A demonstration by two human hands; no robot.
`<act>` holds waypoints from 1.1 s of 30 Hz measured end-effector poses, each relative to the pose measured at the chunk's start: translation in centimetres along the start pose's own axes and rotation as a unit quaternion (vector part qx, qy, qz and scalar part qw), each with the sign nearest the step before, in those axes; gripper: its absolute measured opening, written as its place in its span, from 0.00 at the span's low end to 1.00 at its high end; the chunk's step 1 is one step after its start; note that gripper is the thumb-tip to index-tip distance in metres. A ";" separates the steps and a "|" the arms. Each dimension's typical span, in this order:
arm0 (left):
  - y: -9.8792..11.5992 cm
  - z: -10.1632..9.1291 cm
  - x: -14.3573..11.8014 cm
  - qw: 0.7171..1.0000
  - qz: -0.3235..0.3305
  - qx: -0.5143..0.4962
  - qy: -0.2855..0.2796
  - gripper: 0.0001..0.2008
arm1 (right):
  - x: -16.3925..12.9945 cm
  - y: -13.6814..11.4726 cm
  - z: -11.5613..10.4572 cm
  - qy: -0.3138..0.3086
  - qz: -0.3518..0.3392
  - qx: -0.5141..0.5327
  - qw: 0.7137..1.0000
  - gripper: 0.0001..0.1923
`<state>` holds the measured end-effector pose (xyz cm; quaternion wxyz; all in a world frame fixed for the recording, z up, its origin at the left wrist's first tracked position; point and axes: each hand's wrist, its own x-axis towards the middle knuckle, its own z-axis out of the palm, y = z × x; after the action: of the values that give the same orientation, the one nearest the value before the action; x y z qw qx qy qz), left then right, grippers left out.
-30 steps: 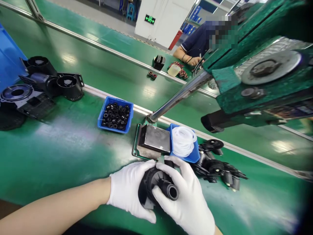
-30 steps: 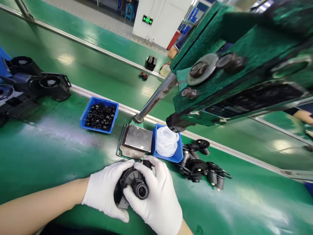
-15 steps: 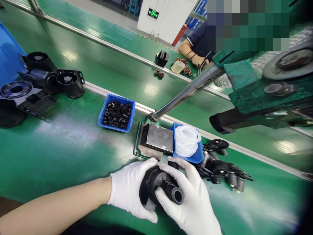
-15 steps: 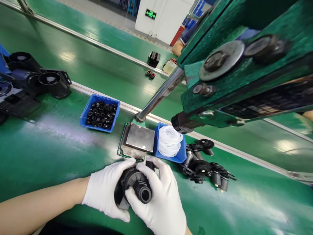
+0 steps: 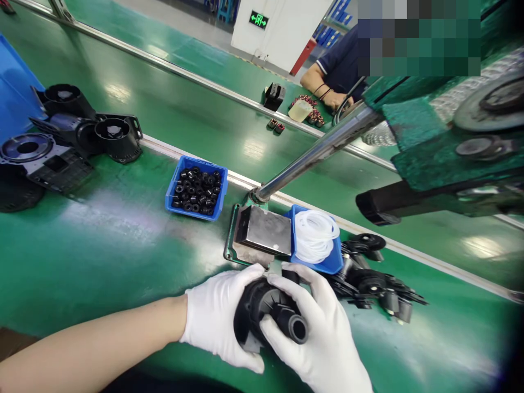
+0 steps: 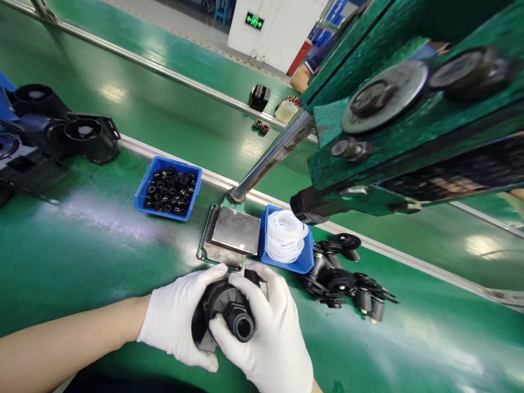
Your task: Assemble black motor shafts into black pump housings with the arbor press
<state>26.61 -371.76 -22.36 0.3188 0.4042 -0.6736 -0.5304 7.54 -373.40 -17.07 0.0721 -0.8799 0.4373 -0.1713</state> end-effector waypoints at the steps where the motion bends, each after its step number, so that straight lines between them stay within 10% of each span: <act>1: 0.0 0.0 0.0 1.000 -0.001 -0.001 -0.001 0.48 | -0.1 0.0 0.1 0.004 0.002 0.002 1.000 0.22; 19: -0.4 0.2 -0.3 1.000 0.022 0.002 -0.001 0.54 | -0.2 -0.2 0.6 0.004 0.013 0.009 1.000 0.21; 26: -1.2 1.4 -0.6 0.978 0.189 0.059 0.059 0.41 | 0.0 -0.6 0.7 0.026 0.017 0.031 0.999 0.36; 33: -0.5 2.4 -1.1 0.977 0.164 0.106 0.091 0.44 | 0.3 -0.6 0.9 0.032 0.020 0.056 0.998 0.41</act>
<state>25.13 -369.72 -23.40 0.4171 0.3666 -0.7509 -0.3576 8.49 -373.29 -17.63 0.1108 -0.8597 0.4466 -0.2220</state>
